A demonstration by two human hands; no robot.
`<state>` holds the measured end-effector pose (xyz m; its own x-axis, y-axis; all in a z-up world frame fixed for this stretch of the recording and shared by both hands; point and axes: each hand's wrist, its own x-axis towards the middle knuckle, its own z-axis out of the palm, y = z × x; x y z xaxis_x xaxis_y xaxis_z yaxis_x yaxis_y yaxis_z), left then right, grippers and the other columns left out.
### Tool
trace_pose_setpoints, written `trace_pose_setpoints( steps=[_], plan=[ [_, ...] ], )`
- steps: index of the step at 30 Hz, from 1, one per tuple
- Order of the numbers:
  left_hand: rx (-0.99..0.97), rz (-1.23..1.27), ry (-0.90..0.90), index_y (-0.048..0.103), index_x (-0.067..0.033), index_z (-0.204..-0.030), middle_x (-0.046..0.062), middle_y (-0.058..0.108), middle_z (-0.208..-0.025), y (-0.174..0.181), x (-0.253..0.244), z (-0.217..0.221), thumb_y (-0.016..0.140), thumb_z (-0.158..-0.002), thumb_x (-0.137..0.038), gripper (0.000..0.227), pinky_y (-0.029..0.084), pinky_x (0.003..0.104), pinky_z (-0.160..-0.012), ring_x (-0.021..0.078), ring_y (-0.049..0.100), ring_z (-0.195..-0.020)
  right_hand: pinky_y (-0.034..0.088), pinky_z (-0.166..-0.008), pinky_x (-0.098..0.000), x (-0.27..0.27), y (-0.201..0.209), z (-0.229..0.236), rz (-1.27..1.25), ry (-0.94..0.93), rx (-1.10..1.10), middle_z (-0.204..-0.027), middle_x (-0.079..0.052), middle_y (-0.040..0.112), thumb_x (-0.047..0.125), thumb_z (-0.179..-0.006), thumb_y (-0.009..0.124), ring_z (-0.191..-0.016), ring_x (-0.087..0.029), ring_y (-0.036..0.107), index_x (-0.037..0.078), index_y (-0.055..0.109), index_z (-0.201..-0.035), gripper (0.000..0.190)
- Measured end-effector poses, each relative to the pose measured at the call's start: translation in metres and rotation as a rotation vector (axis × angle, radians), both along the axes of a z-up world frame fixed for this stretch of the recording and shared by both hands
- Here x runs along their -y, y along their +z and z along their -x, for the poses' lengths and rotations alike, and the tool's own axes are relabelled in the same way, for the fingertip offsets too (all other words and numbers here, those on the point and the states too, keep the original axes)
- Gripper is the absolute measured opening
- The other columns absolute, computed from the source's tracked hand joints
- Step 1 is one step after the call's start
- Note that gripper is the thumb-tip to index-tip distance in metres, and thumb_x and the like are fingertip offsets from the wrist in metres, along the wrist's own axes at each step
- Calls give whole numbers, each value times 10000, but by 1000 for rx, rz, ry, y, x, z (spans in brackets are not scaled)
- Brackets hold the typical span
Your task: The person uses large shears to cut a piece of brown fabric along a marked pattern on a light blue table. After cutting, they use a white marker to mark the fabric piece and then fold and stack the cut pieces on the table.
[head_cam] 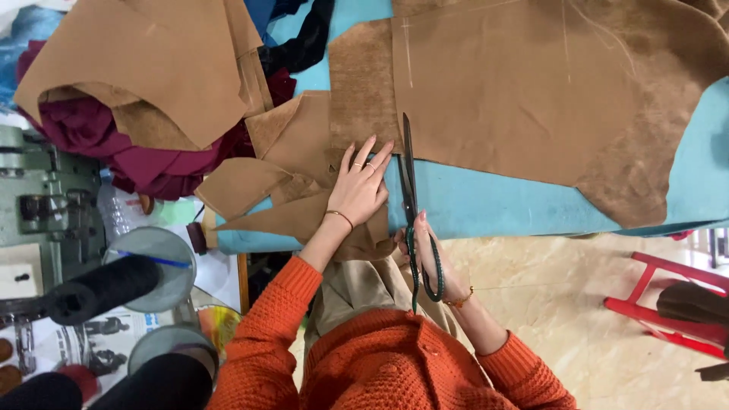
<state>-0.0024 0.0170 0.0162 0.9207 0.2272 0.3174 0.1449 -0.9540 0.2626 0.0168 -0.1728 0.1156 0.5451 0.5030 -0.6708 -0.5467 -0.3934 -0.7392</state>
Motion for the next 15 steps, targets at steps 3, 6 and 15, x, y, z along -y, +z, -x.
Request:
trace_pose_setpoints(
  steps=[3, 6, 15],
  plan=[
    [-3, 16, 1, 560, -70, -1436, -34, 355, -1660, 1, 0, 1, 494, -848, -225, 612, 235, 536, -1245, 237, 259, -1547, 332, -460, -213, -24, 35, -4, 0, -42, -30, -711, -54, 446, 740, -999, 295, -540, -108, 419, -15, 589, -1118, 818],
    [2, 20, -2, 551, -86, -1443, -40, 356, -1657, -7, -1, 0, 505, -846, -229, 615, 237, 549, -1244, 230, 265, -1543, 342, -409, -188, -10, -5, -5, -46, -74, -84, -767, -57, 409, 682, -1026, 286, -523, -96, 392, 114, 497, -1475, 754],
    [26, 56, 2, 565, -110, -1436, -36, 418, -1622, -6, -4, 0, 513, -847, -238, 604, 230, 556, -1248, 228, 344, -1508, 386, -447, -209, -23, 4, -16, -4, -91, -86, -812, -81, 460, 690, -1012, 355, -555, -105, 433, 81, 506, -1442, 760]
  ],
)
